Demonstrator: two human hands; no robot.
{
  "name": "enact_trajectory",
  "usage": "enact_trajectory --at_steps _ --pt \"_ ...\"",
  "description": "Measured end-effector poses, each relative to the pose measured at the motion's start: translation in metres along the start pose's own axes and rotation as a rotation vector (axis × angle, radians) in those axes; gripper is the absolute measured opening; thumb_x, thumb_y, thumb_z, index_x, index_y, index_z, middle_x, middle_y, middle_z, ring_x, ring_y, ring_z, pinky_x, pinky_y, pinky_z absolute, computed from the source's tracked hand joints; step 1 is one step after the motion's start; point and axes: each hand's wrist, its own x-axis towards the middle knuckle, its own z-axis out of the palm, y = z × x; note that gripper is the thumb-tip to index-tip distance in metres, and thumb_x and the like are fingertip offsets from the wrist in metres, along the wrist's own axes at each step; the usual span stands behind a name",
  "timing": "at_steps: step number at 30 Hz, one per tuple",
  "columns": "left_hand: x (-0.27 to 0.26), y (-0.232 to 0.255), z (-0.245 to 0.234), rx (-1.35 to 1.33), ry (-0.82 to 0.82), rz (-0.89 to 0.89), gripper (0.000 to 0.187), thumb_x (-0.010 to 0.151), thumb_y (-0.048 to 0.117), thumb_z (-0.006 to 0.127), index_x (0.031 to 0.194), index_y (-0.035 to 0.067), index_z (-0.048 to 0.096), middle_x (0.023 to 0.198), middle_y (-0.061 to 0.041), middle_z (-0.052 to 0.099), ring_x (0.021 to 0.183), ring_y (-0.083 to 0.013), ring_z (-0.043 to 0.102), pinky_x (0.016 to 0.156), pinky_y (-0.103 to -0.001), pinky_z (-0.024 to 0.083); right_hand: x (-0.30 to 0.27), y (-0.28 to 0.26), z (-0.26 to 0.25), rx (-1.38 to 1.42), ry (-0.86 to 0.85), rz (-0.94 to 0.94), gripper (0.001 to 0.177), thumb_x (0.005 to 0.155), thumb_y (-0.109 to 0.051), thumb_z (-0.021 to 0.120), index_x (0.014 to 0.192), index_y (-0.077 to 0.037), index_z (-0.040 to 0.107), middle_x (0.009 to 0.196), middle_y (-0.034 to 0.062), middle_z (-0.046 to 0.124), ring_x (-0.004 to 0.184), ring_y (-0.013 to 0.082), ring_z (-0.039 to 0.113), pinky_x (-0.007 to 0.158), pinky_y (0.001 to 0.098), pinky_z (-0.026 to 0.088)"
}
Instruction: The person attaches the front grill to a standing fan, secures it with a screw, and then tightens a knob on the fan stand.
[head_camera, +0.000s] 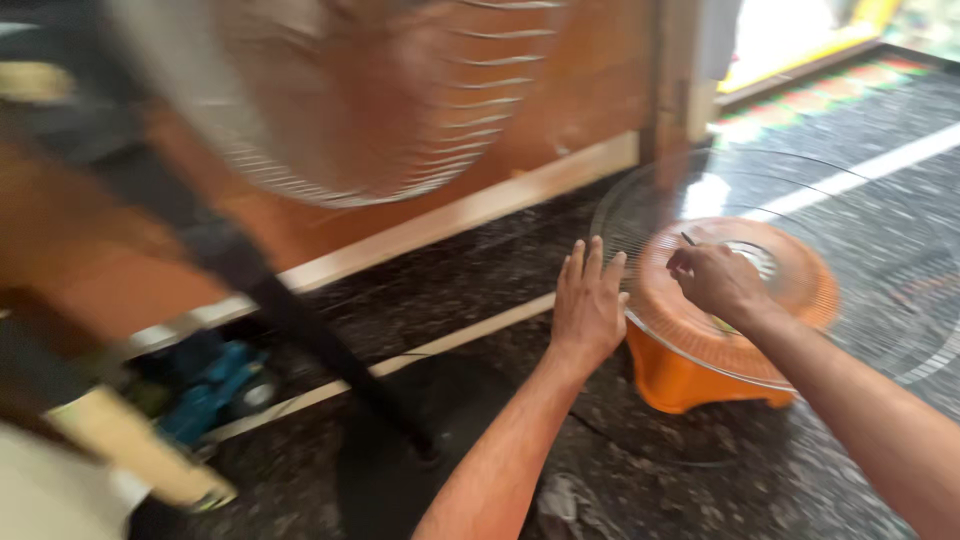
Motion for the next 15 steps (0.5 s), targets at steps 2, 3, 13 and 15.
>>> enact_trajectory --at_steps 2,3,13,15 --pt "-0.012 -0.006 -0.036 0.0 0.083 -0.02 0.053 0.091 0.012 0.067 0.142 0.004 0.054 0.154 -0.028 0.044 0.147 -0.0473 0.036 0.119 -0.057 0.031 -0.008 -0.044 -0.012 0.049 0.037 -0.209 0.021 0.087 -0.027 0.071 0.105 -0.021 0.08 0.1 0.009 0.08 0.093 0.0312 0.076 0.087 0.0456 0.06" --pt "-0.018 -0.008 -0.055 -0.012 0.136 -0.031 0.051 0.091 0.011 0.067 0.141 0.004 0.055 0.153 -0.028 0.046 0.145 -0.0475 0.037 0.117 -0.057 0.032 -0.011 -0.066 -0.022 0.069 0.06 -0.312 0.023 0.083 -0.027 0.072 0.103 -0.02 0.08 0.097 0.0086 0.08 0.092 0.0306 0.077 0.087 0.0451 0.06" --pt "-0.104 -0.044 -0.226 0.125 0.698 0.034 0.042 0.096 0.004 0.07 0.135 0.011 0.058 0.127 -0.013 0.055 0.126 -0.0348 0.053 0.113 -0.05 0.041 -0.082 -0.26 -0.077 0.183 -0.035 -0.695 0.022 0.086 -0.03 0.067 0.102 -0.018 0.077 0.097 0.009 0.078 0.096 0.0331 0.073 0.083 0.0466 0.059" --pt "-0.106 -0.056 -0.252 0.138 0.835 0.029 0.056 0.092 0.006 0.073 0.141 0.007 0.046 0.134 -0.018 0.052 0.131 -0.0393 0.05 0.115 -0.052 0.036 -0.091 -0.281 -0.081 0.171 -0.052 -0.819 0.022 0.088 -0.029 0.065 0.102 -0.018 0.076 0.099 0.0094 0.077 0.098 0.034 0.072 0.084 0.0464 0.058"
